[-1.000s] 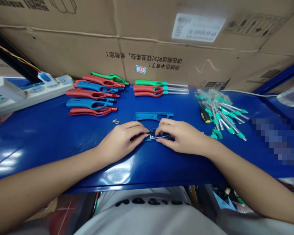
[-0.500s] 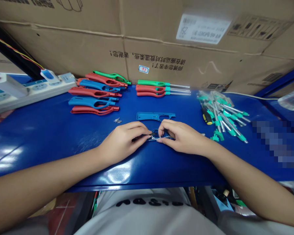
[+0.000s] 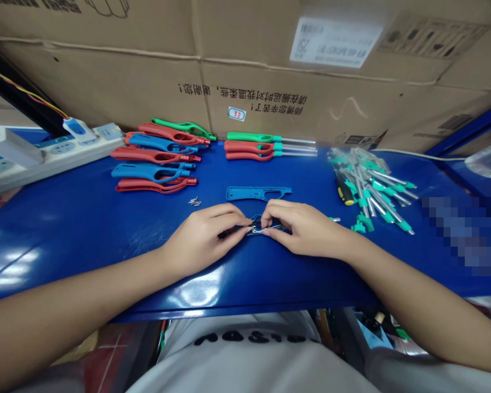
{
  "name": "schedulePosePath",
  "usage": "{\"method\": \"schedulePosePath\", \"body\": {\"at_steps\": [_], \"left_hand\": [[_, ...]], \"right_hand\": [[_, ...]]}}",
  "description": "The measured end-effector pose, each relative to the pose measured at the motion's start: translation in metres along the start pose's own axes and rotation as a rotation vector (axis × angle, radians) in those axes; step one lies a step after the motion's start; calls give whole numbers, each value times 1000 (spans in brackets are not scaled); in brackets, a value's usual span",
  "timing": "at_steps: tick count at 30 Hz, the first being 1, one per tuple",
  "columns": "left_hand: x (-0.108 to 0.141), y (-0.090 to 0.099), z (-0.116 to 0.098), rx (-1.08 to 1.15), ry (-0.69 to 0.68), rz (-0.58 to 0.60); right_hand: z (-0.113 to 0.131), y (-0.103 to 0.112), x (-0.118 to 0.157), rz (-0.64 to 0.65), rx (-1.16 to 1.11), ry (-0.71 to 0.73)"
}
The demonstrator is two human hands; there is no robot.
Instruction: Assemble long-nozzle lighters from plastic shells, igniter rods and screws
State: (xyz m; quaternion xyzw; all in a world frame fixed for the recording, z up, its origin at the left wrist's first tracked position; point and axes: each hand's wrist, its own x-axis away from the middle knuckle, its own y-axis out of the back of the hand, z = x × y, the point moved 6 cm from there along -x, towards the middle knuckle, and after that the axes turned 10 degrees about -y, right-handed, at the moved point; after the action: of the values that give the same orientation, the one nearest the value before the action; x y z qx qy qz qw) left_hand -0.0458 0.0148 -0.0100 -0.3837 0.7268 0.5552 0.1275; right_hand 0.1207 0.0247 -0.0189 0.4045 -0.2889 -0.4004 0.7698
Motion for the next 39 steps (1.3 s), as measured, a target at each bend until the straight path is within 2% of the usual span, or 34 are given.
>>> {"method": "schedulePosePath", "body": {"at_steps": [8, 18, 30, 39], "left_hand": [[0, 0, 2, -22, 9, 4], [0, 0, 5, -35, 55, 24], [-2, 3, 5, 0, 97, -6], [-2, 2, 5, 7, 85, -4]], "right_hand": [[3, 0, 3, 13, 43, -12], [-4, 0, 1, -8, -6, -73], [-3, -1, 1, -11, 8, -15], [-4, -1, 2, -14, -20, -32]]}}
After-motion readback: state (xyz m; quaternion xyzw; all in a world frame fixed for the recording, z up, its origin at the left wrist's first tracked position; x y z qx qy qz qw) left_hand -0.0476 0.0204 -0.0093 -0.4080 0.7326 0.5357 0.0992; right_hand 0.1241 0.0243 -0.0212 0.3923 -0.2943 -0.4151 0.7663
